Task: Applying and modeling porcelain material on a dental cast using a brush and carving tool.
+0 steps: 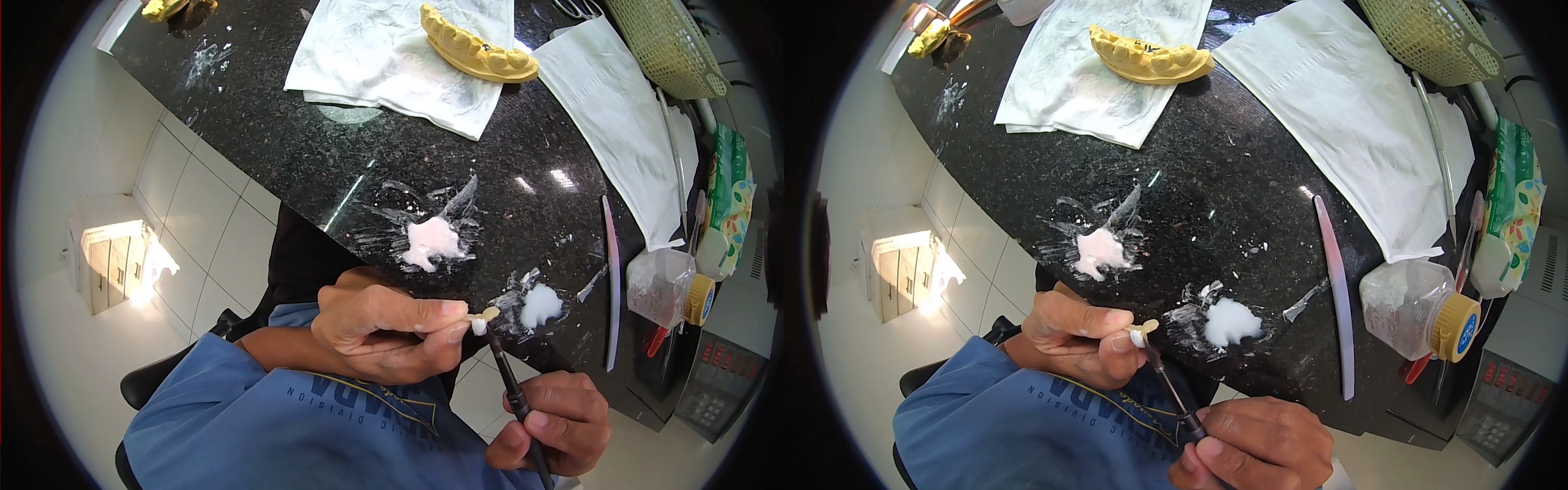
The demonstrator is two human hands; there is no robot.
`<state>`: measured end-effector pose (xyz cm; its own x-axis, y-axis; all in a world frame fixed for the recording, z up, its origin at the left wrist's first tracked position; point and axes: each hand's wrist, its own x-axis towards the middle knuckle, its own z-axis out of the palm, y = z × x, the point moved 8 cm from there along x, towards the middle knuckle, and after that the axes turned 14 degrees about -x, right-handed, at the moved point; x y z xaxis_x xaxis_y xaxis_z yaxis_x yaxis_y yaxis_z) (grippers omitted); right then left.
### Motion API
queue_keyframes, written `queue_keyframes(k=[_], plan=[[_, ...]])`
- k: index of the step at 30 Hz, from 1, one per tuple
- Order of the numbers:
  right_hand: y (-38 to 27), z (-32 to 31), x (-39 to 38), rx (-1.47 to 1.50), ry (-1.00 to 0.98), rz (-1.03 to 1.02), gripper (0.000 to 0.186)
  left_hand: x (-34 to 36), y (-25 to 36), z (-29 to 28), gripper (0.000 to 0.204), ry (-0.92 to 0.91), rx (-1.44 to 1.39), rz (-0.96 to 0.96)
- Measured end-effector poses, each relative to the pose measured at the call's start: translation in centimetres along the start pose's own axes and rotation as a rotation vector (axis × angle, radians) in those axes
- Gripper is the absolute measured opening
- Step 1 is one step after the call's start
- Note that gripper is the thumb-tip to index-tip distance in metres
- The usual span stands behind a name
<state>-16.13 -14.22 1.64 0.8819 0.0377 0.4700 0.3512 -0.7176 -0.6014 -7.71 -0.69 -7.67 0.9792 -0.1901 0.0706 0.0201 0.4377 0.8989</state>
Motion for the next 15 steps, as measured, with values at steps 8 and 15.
queue_keyframes(k=[8,15], plan=[[0.12,0.09,-0.01,0.025,-0.006,-0.013,0.033,-0.01,-0.04,-0.21,0.015,0.016,-0.003,0.005],[0.1,0.16,0.06,0.02,-0.038,-0.027,0.033,0.0,-0.15,-0.22,0.016,0.025,-0.01,0.007]])
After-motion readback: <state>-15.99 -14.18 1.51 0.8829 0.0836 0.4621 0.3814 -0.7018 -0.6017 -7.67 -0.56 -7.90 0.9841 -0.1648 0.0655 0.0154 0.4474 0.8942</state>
